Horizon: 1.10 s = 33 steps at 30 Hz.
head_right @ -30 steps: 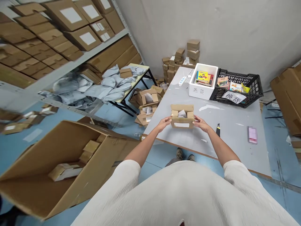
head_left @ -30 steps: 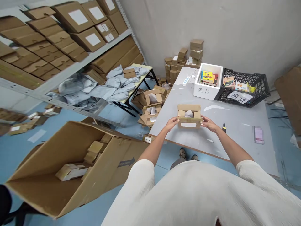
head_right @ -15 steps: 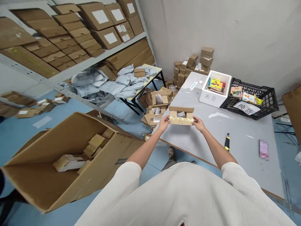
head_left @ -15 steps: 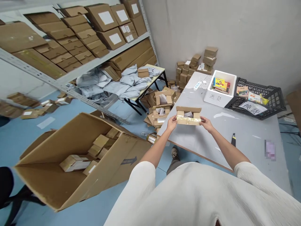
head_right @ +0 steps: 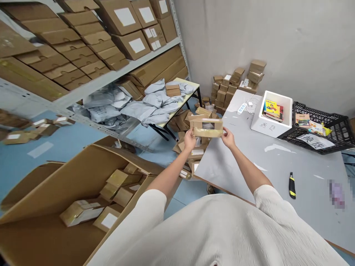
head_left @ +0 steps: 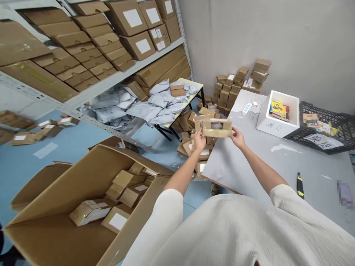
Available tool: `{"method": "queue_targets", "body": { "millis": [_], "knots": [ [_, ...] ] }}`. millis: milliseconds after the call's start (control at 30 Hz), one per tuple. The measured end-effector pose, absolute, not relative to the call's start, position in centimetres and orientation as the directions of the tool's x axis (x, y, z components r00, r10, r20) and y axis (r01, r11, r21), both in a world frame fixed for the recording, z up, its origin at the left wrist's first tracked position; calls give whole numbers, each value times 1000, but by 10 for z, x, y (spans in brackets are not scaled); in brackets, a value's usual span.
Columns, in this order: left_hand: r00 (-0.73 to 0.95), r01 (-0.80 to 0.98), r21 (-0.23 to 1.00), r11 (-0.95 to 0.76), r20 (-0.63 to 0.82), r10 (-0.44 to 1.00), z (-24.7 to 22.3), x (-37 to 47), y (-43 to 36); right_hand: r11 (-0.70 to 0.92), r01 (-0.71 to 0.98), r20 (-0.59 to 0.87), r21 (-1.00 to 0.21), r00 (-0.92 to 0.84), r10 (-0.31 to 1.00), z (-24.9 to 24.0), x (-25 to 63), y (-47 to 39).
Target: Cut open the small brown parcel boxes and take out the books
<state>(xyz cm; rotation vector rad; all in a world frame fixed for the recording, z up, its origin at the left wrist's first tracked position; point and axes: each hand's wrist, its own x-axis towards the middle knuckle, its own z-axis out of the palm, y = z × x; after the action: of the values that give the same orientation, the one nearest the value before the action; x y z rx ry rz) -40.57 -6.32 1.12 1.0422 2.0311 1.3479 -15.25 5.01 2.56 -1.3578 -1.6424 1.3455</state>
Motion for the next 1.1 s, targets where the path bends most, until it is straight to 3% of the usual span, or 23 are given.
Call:
{"method": "queue_targets", "body": {
  "millis": [200,367,600,1100],
  "knots": [
    [-552,308,923,232,-25,833,-3,-426,-33,-152,339,-267,-929,-327,906,11,-181,68],
    [-534,248,912,327,-153,832,-23,-420,-37,-218,396,-354,-892,-311,882,-6,-170,50],
    [-509,243,907,344,-182,841,-22,-407,-37,-283,379,-408,-881,-308,859,-6,-165,43],
    [-598,283,878,386,-153,787,-18,-337,-131,-312,394,-483,-864,-478,733,13,-119,-19]
  ]
}}
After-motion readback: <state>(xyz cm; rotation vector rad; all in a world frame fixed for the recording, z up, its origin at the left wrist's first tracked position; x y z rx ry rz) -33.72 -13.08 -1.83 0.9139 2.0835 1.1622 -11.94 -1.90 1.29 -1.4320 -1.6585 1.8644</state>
